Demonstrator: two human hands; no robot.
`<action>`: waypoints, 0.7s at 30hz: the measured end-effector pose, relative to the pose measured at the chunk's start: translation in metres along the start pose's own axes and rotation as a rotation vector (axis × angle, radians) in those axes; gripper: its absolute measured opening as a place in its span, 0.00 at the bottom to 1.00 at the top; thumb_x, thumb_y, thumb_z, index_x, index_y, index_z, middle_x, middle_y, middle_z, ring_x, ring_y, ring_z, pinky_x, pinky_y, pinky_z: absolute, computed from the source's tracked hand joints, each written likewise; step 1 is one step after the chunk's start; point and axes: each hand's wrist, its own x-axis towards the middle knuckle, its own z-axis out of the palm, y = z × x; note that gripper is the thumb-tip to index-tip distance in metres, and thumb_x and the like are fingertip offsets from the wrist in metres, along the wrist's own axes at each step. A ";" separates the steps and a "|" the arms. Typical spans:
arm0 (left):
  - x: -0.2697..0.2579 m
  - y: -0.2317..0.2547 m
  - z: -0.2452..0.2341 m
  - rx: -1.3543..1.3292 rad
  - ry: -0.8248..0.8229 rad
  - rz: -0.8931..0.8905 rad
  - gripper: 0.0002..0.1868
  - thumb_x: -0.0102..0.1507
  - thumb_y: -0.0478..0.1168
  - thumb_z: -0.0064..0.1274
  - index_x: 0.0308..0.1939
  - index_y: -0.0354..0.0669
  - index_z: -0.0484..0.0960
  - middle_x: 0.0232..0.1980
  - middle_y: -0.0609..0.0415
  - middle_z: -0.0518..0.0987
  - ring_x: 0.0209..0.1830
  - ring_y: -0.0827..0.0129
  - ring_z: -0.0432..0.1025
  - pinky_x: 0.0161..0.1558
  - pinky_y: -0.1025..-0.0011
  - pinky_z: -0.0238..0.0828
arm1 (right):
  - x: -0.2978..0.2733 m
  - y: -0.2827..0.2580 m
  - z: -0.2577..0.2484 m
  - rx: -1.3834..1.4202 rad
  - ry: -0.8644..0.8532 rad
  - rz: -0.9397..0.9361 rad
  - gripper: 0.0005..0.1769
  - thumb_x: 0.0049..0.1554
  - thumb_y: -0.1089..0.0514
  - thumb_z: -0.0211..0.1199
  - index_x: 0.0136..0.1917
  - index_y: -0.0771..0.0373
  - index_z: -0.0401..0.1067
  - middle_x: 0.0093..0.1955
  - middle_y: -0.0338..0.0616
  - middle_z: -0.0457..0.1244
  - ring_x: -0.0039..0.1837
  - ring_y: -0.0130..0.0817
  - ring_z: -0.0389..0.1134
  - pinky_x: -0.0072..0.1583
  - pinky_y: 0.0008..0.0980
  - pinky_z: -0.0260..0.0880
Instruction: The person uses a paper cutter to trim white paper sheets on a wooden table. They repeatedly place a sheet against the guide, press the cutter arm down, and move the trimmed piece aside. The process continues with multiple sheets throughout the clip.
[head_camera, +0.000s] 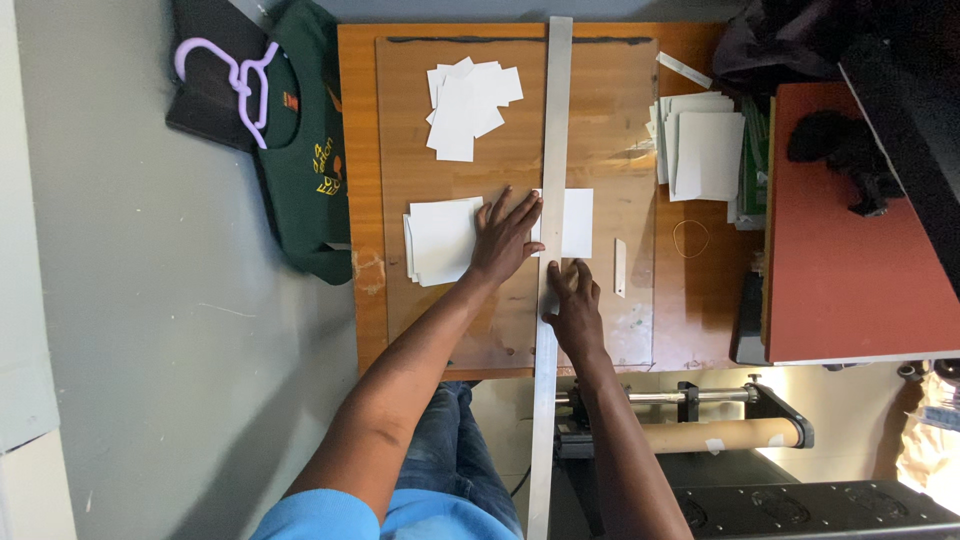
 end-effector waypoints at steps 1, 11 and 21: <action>0.000 -0.002 0.002 -0.001 0.000 -0.002 0.41 0.63 0.61 0.55 0.76 0.56 0.60 0.79 0.63 0.58 0.80 0.51 0.45 0.68 0.42 0.47 | -0.001 -0.001 0.000 -0.001 -0.001 -0.001 0.53 0.46 0.64 0.75 0.79 0.48 0.55 0.79 0.57 0.40 0.75 0.67 0.49 0.62 0.56 0.75; 0.004 -0.013 0.011 -0.159 -0.062 0.003 0.44 0.63 0.54 0.59 0.79 0.54 0.55 0.82 0.60 0.52 0.81 0.45 0.45 0.69 0.37 0.46 | -0.002 -0.002 0.000 0.008 -0.009 0.014 0.52 0.46 0.64 0.75 0.79 0.47 0.56 0.79 0.56 0.39 0.76 0.67 0.48 0.62 0.55 0.75; 0.007 -0.006 0.004 -0.071 -0.157 -0.022 0.44 0.63 0.51 0.61 0.79 0.54 0.55 0.82 0.62 0.53 0.82 0.47 0.42 0.70 0.38 0.46 | 0.003 0.006 0.008 -0.012 0.004 0.004 0.53 0.46 0.64 0.75 0.79 0.47 0.55 0.79 0.56 0.40 0.76 0.67 0.47 0.64 0.55 0.73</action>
